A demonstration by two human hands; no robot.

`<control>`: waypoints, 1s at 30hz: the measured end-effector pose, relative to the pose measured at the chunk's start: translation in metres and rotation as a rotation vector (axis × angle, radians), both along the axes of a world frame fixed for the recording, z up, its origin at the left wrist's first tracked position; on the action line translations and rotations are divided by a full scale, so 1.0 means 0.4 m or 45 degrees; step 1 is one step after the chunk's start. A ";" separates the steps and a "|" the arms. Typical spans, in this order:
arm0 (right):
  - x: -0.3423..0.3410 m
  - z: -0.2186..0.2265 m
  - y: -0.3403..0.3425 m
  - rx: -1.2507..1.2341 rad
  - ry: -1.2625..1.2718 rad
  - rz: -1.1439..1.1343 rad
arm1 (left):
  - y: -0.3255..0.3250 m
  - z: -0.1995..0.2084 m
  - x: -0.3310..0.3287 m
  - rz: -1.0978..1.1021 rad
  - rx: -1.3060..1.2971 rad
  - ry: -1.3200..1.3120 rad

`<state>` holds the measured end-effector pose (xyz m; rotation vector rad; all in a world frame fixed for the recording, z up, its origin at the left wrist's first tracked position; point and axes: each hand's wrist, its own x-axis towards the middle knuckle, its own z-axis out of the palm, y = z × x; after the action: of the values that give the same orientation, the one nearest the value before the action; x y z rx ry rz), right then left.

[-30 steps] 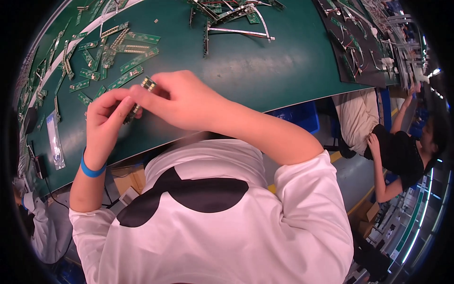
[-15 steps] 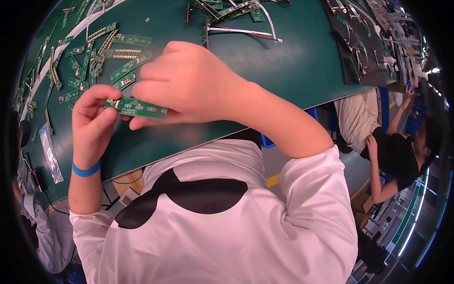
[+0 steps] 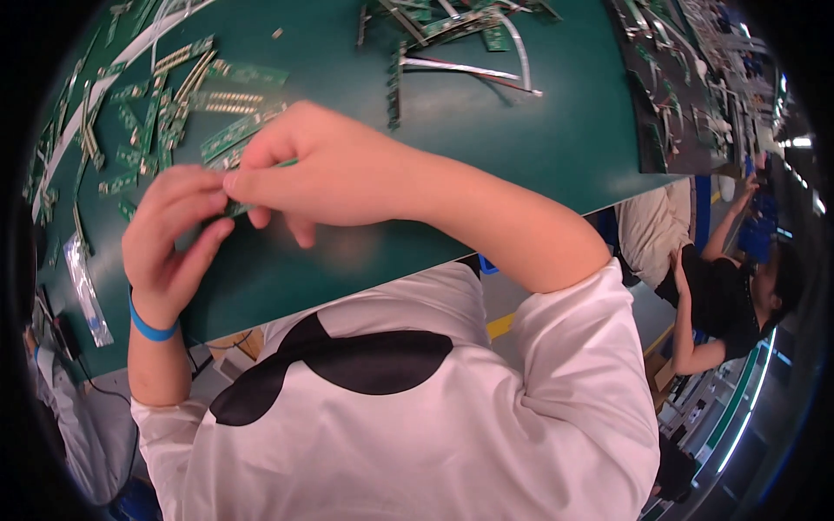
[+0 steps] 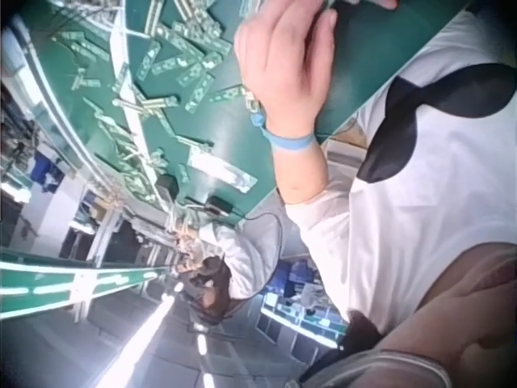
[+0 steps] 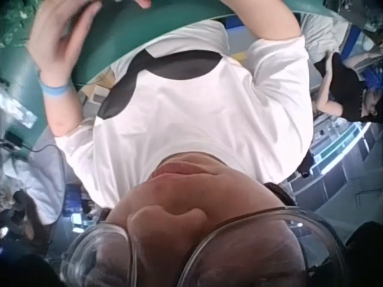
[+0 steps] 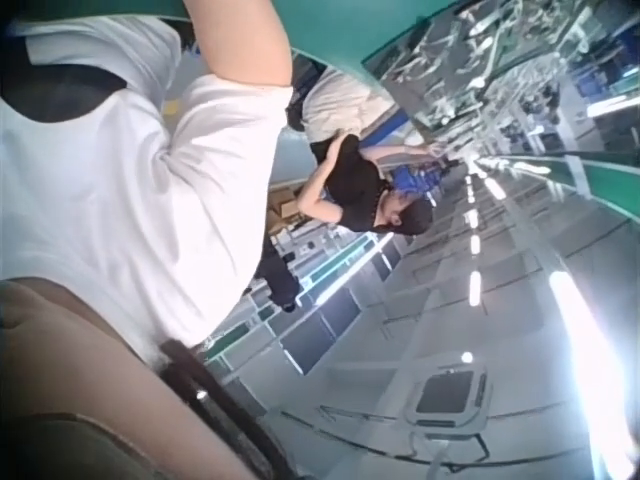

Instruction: The person assembles circuit boards by plugging ribbon cables and wire connectors into the boards by hand.

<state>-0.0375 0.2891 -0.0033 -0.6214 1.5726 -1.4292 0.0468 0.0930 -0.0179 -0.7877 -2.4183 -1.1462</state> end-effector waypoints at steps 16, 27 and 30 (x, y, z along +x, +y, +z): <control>0.021 0.014 0.092 0.339 0.291 -0.177 | 0.001 -0.028 0.033 -0.113 0.163 -0.504; -0.018 0.018 0.170 -0.289 -0.669 -1.134 | 0.026 -0.037 0.044 0.020 0.472 -0.846; -0.020 -0.001 0.159 -0.312 -0.787 -1.207 | 0.033 -0.034 0.043 -0.014 0.403 -0.848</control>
<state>-0.0456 0.3525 -0.0036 0.5147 1.2018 -2.2355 0.0639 0.1061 -0.0317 -0.3467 -2.6026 -1.9817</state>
